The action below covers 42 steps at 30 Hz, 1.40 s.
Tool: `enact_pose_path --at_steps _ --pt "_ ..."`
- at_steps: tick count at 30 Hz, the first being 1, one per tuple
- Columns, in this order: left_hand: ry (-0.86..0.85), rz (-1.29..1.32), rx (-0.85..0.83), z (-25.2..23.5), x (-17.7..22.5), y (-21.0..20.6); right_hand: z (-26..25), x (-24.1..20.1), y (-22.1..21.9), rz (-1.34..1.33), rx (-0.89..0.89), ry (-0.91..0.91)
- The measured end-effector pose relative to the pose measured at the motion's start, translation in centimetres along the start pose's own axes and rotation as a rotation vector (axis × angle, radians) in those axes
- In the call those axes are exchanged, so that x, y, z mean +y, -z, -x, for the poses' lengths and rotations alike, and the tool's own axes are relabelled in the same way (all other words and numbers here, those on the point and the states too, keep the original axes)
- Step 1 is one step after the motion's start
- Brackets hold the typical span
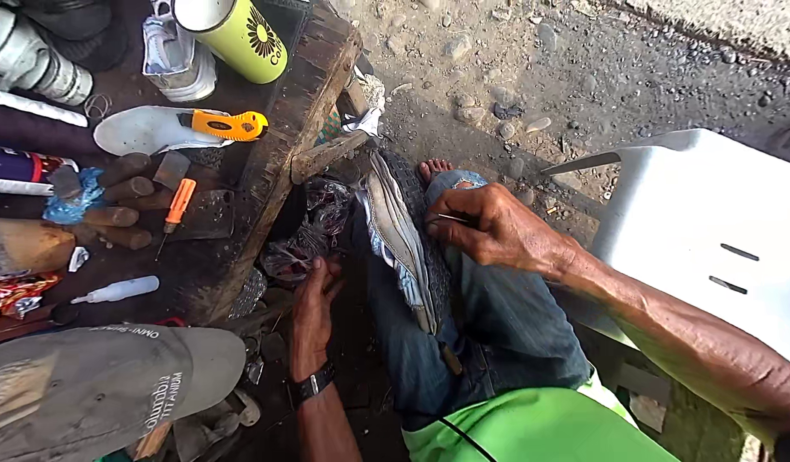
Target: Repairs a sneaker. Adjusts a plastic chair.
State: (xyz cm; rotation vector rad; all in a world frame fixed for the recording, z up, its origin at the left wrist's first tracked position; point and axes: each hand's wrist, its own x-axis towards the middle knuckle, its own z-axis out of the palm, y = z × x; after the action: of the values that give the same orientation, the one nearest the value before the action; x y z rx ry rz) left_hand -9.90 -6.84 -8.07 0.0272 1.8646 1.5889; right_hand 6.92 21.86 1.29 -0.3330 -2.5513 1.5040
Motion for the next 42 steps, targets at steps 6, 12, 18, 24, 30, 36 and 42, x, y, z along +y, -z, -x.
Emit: enact_pose_path --at_steps 6,12,18,24,30,36,42 --pt "-0.481 -0.058 -0.236 4.6 7.9 -8.2 0.3 -0.2 0.5 -0.022 0.008 0.005" --pt "-0.349 0.042 -0.457 3.5 8.7 -9.8 2.7 0.6 4.2 0.143 0.093 -0.123" --pt "-0.371 -0.208 -0.42 4.0 9.9 -9.5 4.7 0.7 6.7 0.145 0.072 -0.111" --pt "-0.413 -0.066 -0.403 3.8 8.7 -9.4 4.2 0.7 2.8 -0.114 -0.082 0.074" --pt "-0.444 -0.141 -0.352 4.0 9.6 -9.4 2.6 0.4 1.9 0.119 -0.079 0.099" --pt "-0.267 -0.134 -0.44 4.1 10.4 -9.1 2.1 0.1 1.7 0.146 -0.141 0.08" --pt "-0.154 -0.12 -0.516 3.2 10.9 -8.6 2.1 0.2 1.8 0.142 -0.147 0.073"
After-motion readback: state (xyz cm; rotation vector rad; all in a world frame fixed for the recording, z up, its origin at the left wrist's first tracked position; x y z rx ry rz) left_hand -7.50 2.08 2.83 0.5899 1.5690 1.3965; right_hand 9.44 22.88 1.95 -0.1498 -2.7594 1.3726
